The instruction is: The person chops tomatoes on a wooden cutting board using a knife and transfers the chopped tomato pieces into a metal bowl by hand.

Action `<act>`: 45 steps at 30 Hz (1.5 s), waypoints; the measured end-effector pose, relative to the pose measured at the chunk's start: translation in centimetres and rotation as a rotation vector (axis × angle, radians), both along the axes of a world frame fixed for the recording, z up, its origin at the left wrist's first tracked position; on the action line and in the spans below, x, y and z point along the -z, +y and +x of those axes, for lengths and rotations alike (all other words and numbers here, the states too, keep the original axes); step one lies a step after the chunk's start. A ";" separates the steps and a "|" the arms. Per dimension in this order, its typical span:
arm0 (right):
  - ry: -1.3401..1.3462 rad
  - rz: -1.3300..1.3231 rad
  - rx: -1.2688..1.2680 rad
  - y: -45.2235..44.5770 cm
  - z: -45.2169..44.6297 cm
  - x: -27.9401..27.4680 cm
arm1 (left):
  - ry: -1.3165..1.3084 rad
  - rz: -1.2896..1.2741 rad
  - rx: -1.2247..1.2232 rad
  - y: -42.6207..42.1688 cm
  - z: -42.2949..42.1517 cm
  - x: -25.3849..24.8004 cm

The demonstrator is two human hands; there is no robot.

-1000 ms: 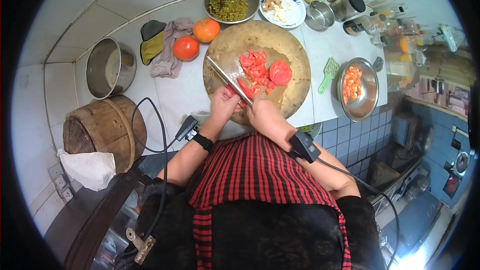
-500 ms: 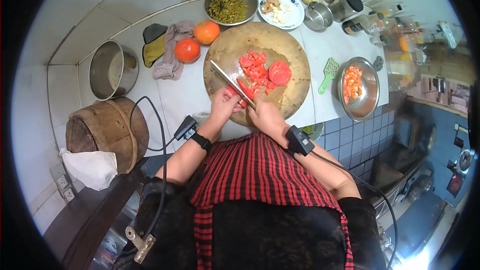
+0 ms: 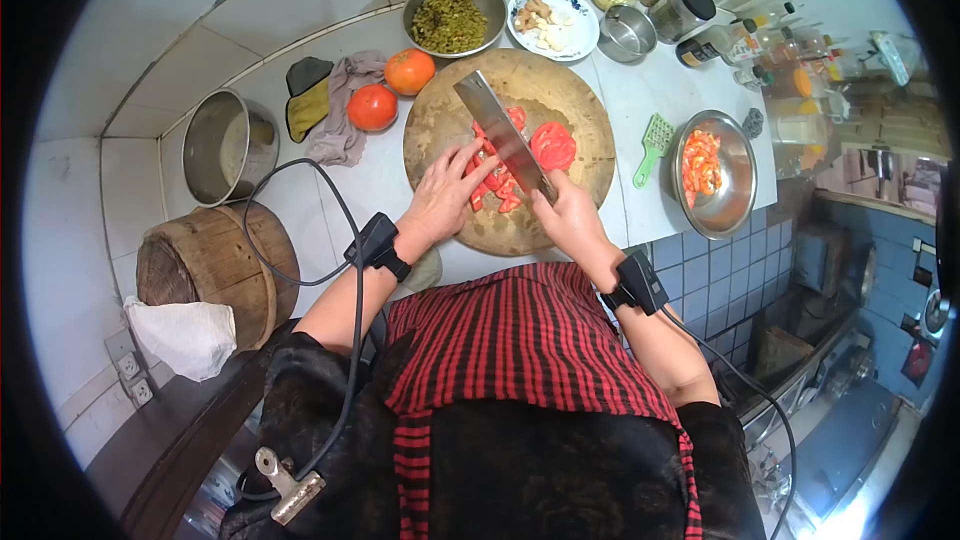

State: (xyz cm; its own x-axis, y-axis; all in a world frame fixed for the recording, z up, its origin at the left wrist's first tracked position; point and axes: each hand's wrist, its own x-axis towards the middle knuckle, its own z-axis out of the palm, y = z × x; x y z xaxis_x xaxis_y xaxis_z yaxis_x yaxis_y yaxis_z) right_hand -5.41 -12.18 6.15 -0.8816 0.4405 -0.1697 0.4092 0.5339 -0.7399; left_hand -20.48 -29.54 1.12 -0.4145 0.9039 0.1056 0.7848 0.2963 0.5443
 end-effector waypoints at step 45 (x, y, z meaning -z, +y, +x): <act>-0.118 0.063 -0.109 -0.5 -1.6 -0.1 | -0.212 -0.037 -0.410 1.6 4.3 2.5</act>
State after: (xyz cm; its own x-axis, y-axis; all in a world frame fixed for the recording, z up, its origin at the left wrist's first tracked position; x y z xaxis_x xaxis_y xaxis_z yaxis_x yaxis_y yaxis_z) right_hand -7.00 -12.67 6.29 -0.9005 0.3561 -0.2498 0.4280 0.6235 -0.6543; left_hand -16.19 -27.91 -1.40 -0.7473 0.6626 -0.0497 0.4713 0.5813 0.6633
